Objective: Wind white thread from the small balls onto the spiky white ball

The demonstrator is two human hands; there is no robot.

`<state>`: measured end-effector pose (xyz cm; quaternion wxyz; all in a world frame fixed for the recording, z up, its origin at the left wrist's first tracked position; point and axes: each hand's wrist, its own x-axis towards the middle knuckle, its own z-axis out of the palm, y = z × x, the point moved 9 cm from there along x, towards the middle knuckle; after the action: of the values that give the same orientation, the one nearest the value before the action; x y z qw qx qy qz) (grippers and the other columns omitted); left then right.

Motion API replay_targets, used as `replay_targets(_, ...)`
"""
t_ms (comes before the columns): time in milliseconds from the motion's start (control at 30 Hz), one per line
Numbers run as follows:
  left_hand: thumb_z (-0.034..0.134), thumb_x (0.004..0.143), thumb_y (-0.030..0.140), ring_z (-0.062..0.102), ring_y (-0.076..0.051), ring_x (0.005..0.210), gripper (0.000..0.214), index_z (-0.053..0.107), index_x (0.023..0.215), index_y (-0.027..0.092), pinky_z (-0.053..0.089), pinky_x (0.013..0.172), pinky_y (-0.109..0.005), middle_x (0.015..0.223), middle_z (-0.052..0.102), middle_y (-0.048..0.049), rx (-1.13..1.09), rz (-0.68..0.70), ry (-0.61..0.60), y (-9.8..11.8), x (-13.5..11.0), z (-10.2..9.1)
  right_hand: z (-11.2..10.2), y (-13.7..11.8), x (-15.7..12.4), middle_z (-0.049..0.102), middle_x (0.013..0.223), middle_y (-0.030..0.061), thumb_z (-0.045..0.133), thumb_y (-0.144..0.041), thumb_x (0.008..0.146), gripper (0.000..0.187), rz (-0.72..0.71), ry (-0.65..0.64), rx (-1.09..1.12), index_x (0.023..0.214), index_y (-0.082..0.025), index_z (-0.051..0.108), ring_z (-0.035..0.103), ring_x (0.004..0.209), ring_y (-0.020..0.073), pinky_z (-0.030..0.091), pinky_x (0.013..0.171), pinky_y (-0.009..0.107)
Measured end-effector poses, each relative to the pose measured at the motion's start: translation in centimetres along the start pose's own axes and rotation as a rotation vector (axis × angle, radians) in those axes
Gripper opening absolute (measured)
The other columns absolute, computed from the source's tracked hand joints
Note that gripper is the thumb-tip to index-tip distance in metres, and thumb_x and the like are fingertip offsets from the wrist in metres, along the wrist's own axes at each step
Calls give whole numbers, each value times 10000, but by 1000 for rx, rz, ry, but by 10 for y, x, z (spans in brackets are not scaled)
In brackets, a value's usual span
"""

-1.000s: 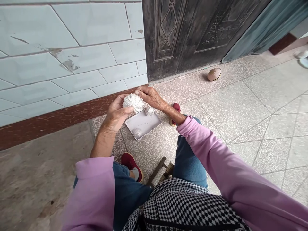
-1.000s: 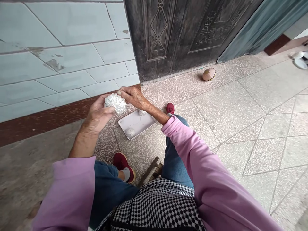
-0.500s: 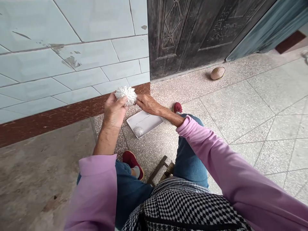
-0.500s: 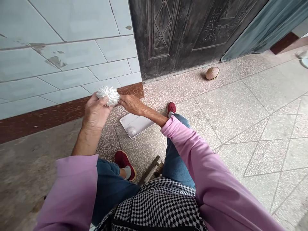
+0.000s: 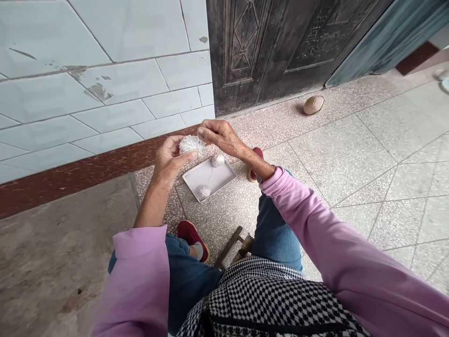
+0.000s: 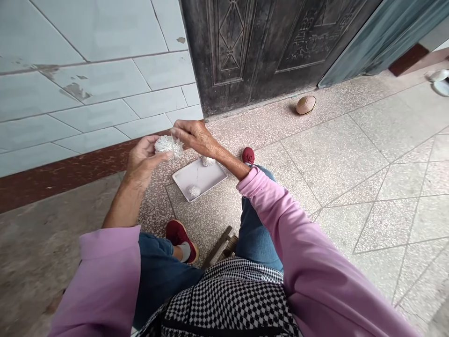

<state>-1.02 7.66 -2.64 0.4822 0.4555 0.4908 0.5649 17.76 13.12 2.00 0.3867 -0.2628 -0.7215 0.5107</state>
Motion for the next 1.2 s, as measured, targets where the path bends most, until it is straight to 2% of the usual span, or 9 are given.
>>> replay_targets(100, 1204, 646, 439, 855, -322, 1138, 709, 859, 1229, 231, 738, 1027, -459, 1243, 912, -125, -110, -51, -136, 7, -10, 16, -10, 13, 4, 574, 838, -20, 773, -741, 1326, 651, 44, 53, 34, 942, -236, 632, 538, 773, 167, 518, 725, 292)
replay_targets(200, 1190, 678, 451, 863, -337, 1151, 684, 852, 1239, 252, 759, 1007, -478, 1271, 891, -128, -189, -69, -170, 10, -13, 19, -4, 19, 5, 558, 823, -33, 755, -603, 1359, 593, 92, 47, 1, 914, -245, 599, 515, 785, 163, 508, 755, 293)
replay_targets(500, 1235, 658, 549, 844, -338, 1208, 691, 840, 1163, 293, 774, 1021, -478, 1269, 872, -100, -254, 58, 33, 10, 3, -10, 51, 17, -2, 709, 947, 19, 677, -113, 1299, 398, 203, -167, -283, 925, -238, 622, 643, 975, 214, 489, 995, 346)
replay_targets(700, 1284, 553, 503, 815, -260, 1136, 839, 794, 1198, 285, 715, 1050, -436, 1205, 885, -9, -116, 159, 217, 5, 15, -41, 73, 0, -18, 673, 892, 8, 733, -205, 1319, 437, 160, -342, -270, 900, -246, 613, 623, 914, 221, 480, 914, 345)
replay_targets(767, 1271, 570, 464, 821, -264, 1123, 813, 805, 1207, 272, 701, 1031, -432, 1185, 895, -8, -50, 164, 225, 6, 15, -43, 69, -10, -17, 693, 887, 7, 776, -262, 1319, 419, 143, -325, -217, 916, -242, 663, 622, 901, 219, 496, 896, 340)
replay_targets(833, 1254, 563, 417, 826, -281, 1087, 770, 839, 1193, 262, 703, 982, -428, 1168, 909, -32, 3, 128, 187, 7, 12, -37, 53, -17, -12, 704, 903, 4, 796, -304, 1324, 389, 115, -227, -184, 952, -234, 707, 612, 896, 212, 509, 897, 336)
replay_targets(1000, 1213, 681, 403, 863, -331, 1107, 659, 924, 1249, 236, 741, 1010, -466, 1184, 926, -89, 0, -56, -134, 8, -6, -2, 7, -8, 4, 642, 857, -6, 875, -470, 1313, 487, 62, 2, -80, 938, -225, 685, 576, 844, 184, 506, 830, 319)
replay_targets(1100, 1193, 744, 398, 870, -346, 1127, 644, 922, 1301, 223, 750, 1030, -482, 1221, 918, -118, -109, -97, -261, 13, -16, 13, -1, 10, 8, 591, 815, -24, 943, -569, 1269, 591, 86, 47, 32, 896, -240, 625, 544, 797, 171, 491, 749, 298)
replay_targets(1200, 1189, 708, 340, 852, -327, 1098, 659, 882, 1282, 238, 750, 995, -466, 1219, 893, -111, -232, -64, -236, 16, -15, 13, 3, 19, 8, 532, 771, -45, 956, -461, 1265, 622, 125, 72, 58, 833, -266, 555, 461, 780, 169, 457, 712, 297)
